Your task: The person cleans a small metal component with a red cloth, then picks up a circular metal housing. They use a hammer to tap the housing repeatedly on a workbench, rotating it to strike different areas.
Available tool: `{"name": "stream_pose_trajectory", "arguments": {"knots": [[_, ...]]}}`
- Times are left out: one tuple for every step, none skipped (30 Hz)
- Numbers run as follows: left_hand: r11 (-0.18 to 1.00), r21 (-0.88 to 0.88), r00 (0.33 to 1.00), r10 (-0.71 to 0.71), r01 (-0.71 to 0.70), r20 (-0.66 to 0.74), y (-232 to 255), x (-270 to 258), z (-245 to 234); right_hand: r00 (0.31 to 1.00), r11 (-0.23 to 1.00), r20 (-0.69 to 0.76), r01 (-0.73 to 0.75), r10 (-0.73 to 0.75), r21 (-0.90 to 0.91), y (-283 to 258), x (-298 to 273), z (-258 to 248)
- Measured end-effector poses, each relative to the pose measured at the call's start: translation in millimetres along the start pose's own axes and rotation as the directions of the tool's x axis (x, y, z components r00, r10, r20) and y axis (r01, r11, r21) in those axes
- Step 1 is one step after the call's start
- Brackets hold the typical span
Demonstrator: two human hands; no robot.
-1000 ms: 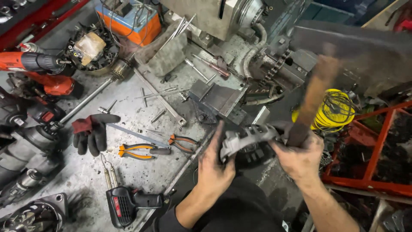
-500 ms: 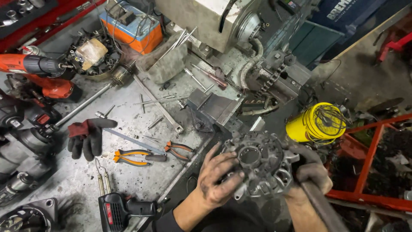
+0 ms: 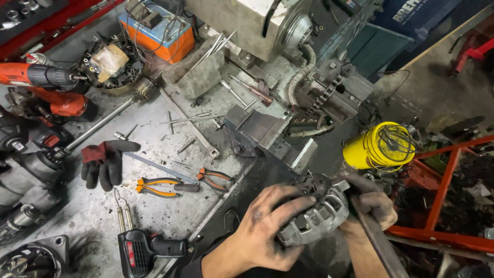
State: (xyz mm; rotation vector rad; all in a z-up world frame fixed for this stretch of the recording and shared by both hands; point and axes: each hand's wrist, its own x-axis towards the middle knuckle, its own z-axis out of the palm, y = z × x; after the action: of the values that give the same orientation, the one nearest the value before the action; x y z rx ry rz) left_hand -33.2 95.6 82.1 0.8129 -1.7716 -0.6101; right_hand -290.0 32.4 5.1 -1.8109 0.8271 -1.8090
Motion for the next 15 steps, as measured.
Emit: {"name": "stream_pose_trajectory", "arguments": {"knots": [[1.000,0.001,1.000,-0.003,0.003,0.000,-1,0,-1,1.000,1.000,0.001,-0.002,0.002,0.002,-4,4,4],[0.999,-0.033,1.000,-0.009,0.009,0.015,-3,0,-1,1.000,1.000,0.007,0.010,-0.010,-0.016,-8,9,7],[0.998,-0.068,0.999,-0.012,0.015,0.032,-4,0,-2,1.000,0.999,0.011,0.023,-0.023,-0.035,-12,13,11],[0.997,-0.069,0.999,-0.014,0.016,0.033,-6,-1,-1,1.000,0.999,0.010,0.021,-0.020,-0.036,-14,15,10],[0.997,-0.077,0.999,-0.023,0.026,0.040,-8,-2,0,0.998,0.998,0.063,0.014,-0.010,-0.061,-16,18,10],[0.996,-0.084,0.998,-0.032,0.036,0.046,-11,-3,0,0.993,0.996,0.116,0.009,0.001,-0.087,-18,20,9],[0.996,-0.085,0.998,-0.033,0.037,0.046,-11,-1,1,0.993,0.996,0.117,0.008,0.002,-0.087,-15,20,7],[0.991,-0.111,0.997,-0.070,0.073,0.027,-12,1,1,0.990,0.980,0.141,0.012,0.016,-0.200,-12,19,4],[0.985,-0.136,0.994,-0.110,0.110,0.004,-12,3,2,0.985,0.951,0.168,0.021,0.033,-0.307,-8,19,2],[0.984,-0.135,0.993,-0.114,0.113,0.000,-22,-2,7,0.984,0.952,0.173,0.021,0.034,-0.304,-16,29,6],[0.928,-0.270,0.964,-0.268,0.257,-0.004,-31,-7,12,0.969,0.946,0.205,-0.065,0.136,-0.318,-24,37,10],[0.832,-0.400,0.910,-0.413,0.384,0.014,-41,-13,18,0.943,0.931,0.236,-0.149,0.236,-0.334,-31,46,14],[0.830,-0.401,0.908,-0.419,0.388,0.013,-46,-17,19,0.941,0.930,0.239,-0.153,0.241,-0.334,-36,50,10],[0.616,-0.577,0.790,-0.607,0.537,0.087,-51,-21,20,0.905,0.942,0.278,-0.277,0.322,-0.189,-40,54,7],[0.339,-0.705,0.635,-0.745,0.623,0.203,-57,-27,22,0.858,0.913,0.326,-0.405,0.396,-0.045,-44,56,4]]}}
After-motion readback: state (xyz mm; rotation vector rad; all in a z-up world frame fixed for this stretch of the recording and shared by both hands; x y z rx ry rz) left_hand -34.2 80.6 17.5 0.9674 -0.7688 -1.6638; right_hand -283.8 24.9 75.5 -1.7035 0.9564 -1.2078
